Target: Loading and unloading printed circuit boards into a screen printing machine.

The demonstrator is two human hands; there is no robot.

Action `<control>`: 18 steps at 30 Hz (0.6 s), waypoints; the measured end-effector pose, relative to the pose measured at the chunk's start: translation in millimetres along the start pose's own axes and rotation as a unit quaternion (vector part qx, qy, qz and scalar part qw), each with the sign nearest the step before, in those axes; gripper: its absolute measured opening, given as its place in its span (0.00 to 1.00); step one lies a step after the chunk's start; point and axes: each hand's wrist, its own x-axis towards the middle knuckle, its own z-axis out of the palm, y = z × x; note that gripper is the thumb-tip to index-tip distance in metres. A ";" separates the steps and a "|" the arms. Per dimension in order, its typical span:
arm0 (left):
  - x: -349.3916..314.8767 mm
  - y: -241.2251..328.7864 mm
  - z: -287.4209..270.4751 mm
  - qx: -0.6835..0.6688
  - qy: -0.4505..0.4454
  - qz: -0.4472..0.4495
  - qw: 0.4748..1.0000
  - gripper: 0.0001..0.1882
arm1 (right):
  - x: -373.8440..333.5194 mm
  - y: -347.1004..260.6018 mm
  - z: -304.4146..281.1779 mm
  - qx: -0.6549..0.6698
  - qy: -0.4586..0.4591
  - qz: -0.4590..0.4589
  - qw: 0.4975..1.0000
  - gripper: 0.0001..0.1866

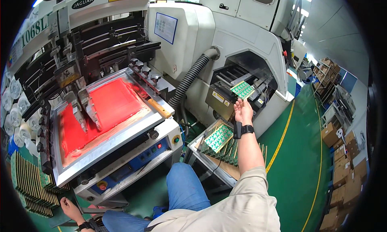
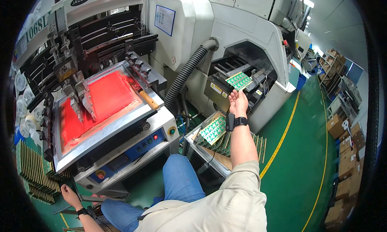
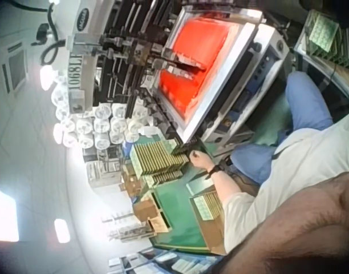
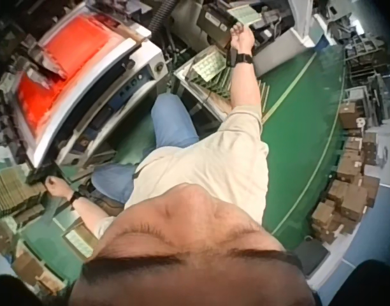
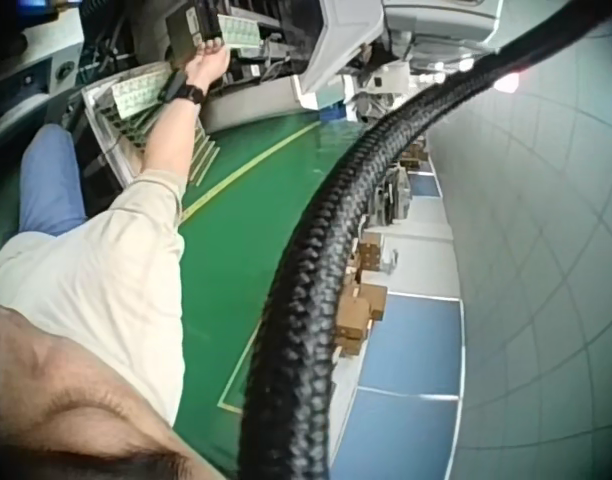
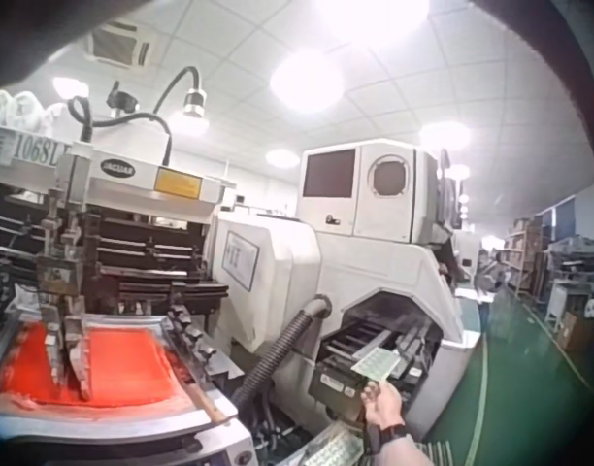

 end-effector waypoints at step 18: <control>-1.3 1.7 1.0 0.002 -0.005 -0.002 1.000 0.10 | 33.4 -3.5 -3.9 0.006 0.020 -0.006 1.000 0.14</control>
